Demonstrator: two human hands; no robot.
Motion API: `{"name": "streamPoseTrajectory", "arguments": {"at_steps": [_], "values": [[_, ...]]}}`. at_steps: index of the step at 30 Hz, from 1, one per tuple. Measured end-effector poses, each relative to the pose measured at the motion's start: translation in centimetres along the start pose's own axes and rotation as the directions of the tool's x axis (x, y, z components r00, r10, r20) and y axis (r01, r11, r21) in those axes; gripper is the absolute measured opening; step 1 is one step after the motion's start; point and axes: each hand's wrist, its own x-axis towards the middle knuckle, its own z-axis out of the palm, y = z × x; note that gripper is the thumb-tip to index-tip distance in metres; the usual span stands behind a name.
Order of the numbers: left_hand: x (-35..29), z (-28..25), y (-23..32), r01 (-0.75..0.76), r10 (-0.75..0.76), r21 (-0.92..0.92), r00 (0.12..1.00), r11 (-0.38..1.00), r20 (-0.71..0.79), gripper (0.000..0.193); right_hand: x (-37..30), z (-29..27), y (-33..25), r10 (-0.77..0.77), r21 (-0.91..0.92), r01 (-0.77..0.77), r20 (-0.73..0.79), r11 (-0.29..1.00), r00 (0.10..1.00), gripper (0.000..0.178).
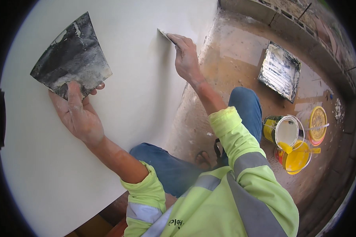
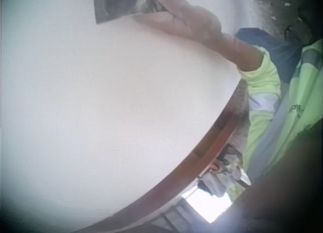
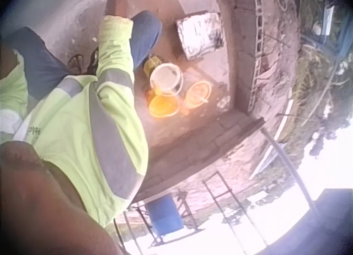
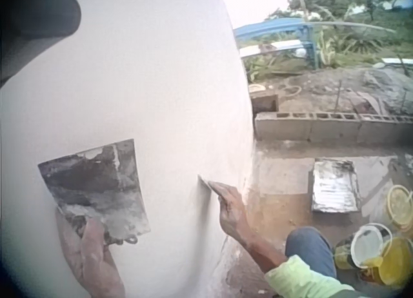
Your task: The person applies white putty to a wall using a spatula and smooths it over a seam. They use two spatulas to scrape and spread the putty, picking up more material from a metal tray on the ground.
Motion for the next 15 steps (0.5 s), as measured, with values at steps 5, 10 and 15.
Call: {"name": "streamPoseTrajectory", "arguments": {"at_steps": [5,10,15], "values": [[0.0,0.3,-0.2,-0.016,0.016,0.01,1.0,1.0,0.012,0.036,-4.1,1.2,-1.1,-0.033,-0.016,0.033,0.032,0.999,0.999,0.047],[-0.4,0.2,0.0,0.041,-0.041,0.0,0.997,0.999,-0.06,0.038,-2.4,-0.2,0.8,-0.136,-0.082,0.138,0.026,0.987,0.99,0.05],[-0.2,0.6,-0.4,0.0,0.0,-0.014,1.0,1.0,-0.012,0.041,-1.1,2.5,3.0,-0.255,-0.173,0.25,-0.01,0.953,0.967,0.068]]}}
